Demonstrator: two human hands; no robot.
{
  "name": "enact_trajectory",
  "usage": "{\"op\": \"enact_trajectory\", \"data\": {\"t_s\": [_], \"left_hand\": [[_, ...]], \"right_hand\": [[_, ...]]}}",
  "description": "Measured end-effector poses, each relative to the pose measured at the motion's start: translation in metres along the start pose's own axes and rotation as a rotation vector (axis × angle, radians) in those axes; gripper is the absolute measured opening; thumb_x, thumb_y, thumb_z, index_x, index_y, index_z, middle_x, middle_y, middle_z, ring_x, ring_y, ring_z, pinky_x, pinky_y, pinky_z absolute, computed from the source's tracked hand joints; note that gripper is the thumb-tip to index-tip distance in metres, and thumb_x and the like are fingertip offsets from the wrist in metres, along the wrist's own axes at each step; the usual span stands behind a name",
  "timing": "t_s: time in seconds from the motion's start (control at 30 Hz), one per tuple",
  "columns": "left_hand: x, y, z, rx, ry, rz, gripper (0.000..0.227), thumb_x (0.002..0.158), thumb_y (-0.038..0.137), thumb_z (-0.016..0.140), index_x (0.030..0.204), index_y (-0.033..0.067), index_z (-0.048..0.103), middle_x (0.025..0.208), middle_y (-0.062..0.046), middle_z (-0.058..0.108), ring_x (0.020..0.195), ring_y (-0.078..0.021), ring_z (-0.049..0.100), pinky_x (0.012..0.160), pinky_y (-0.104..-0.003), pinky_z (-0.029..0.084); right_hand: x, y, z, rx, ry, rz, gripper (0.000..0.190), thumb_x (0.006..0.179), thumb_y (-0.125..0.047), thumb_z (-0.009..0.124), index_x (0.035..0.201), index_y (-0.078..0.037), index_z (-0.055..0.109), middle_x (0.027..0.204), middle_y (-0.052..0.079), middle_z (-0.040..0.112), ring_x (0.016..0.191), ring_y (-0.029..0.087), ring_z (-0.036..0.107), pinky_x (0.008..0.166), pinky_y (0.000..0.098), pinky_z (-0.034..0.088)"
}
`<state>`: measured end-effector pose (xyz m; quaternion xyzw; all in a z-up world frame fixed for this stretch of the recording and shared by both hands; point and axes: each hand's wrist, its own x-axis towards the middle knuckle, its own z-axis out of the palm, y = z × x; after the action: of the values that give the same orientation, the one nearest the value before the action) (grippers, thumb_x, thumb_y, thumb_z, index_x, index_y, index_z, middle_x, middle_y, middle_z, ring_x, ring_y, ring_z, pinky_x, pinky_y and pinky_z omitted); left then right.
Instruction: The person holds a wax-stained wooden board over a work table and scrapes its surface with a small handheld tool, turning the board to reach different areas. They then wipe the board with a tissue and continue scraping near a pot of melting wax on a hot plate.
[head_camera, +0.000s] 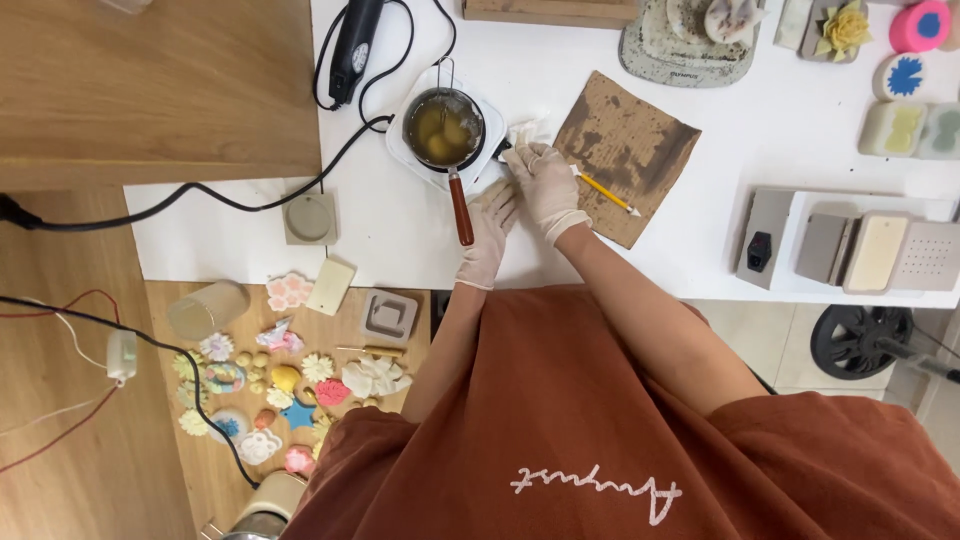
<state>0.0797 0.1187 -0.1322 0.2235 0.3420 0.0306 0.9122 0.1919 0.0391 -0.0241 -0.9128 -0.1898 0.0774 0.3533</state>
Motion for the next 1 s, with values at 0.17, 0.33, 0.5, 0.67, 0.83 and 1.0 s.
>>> {"op": "enact_trajectory", "data": {"t_s": [0.17, 0.33, 0.5, 0.67, 0.83, 1.0], "left_hand": [[-0.013, -0.003, 0.008, 0.021, -0.046, 0.077, 0.063, 0.102, 0.037, 0.028, 0.150, 0.0007, 0.046, 0.152, -0.019, 0.052, 0.139, -0.0324, 0.050, 0.118, -0.043, 0.035], [-0.023, -0.016, 0.009, -0.034, -0.011, 0.126, 0.061, 0.104, 0.038, 0.029, 0.149, 0.0008, 0.046, 0.150, -0.016, 0.054, 0.138, -0.0300, 0.051, 0.119, -0.041, 0.034], [-0.054, -0.019, 0.028, 0.000, 0.066, 0.136, 0.061, 0.105, 0.041, 0.027, 0.147, 0.0009, 0.047, 0.148, -0.015, 0.057, 0.136, -0.0281, 0.054, 0.117, -0.039, 0.036], [-0.066, -0.031, 0.032, -0.030, 0.164, 0.094, 0.055, 0.104, 0.037, 0.030, 0.142, 0.0032, 0.051, 0.143, -0.011, 0.060, 0.130, -0.0250, 0.057, 0.113, -0.038, 0.038], [-0.078, -0.042, 0.032, -0.062, 0.231, 0.085, 0.052, 0.103, 0.035, 0.033, 0.139, 0.0052, 0.055, 0.139, -0.009, 0.064, 0.126, -0.0233, 0.060, 0.110, -0.036, 0.041], [-0.084, -0.048, 0.027, -0.098, 0.254, 0.068, 0.051, 0.103, 0.036, 0.035, 0.138, 0.0061, 0.056, 0.137, -0.008, 0.065, 0.124, -0.0223, 0.060, 0.108, -0.035, 0.042]], "right_hand": [[0.001, 0.022, -0.007, -0.029, -0.220, -0.010, 0.044, 0.097, -0.040, 0.071, 0.117, -0.001, 0.074, 0.120, 0.023, 0.069, 0.099, 0.034, 0.071, 0.091, 0.0380, 0.055], [0.020, -0.013, -0.026, 0.089, -0.230, -0.022, 0.046, 0.088, -0.033, 0.078, 0.119, -0.001, 0.073, 0.112, 0.023, 0.072, 0.096, 0.033, 0.071, 0.088, 0.0372, 0.055], [0.044, -0.004, -0.042, -0.119, -0.470, -0.134, 0.043, 0.088, -0.033, 0.081, 0.113, 0.001, 0.073, 0.105, 0.023, 0.073, 0.095, 0.034, 0.071, 0.087, 0.0380, 0.054], [0.060, 0.013, -0.036, -0.014, -0.538, -0.052, 0.047, 0.078, -0.031, 0.086, 0.108, 0.002, 0.071, 0.093, 0.011, 0.075, 0.085, 0.026, 0.070, 0.079, 0.0328, 0.058], [0.066, -0.021, -0.028, -0.046, -0.609, 0.074, 0.058, 0.076, -0.035, 0.085, 0.119, 0.001, 0.070, 0.099, 0.010, 0.074, 0.086, 0.018, 0.069, 0.083, 0.0304, 0.056], [0.074, 0.004, -0.031, -0.045, -0.708, 0.084, 0.069, 0.087, -0.047, 0.084, 0.123, 0.008, 0.061, 0.106, 0.011, 0.072, 0.099, 0.016, 0.067, 0.093, 0.0285, 0.051]]}}
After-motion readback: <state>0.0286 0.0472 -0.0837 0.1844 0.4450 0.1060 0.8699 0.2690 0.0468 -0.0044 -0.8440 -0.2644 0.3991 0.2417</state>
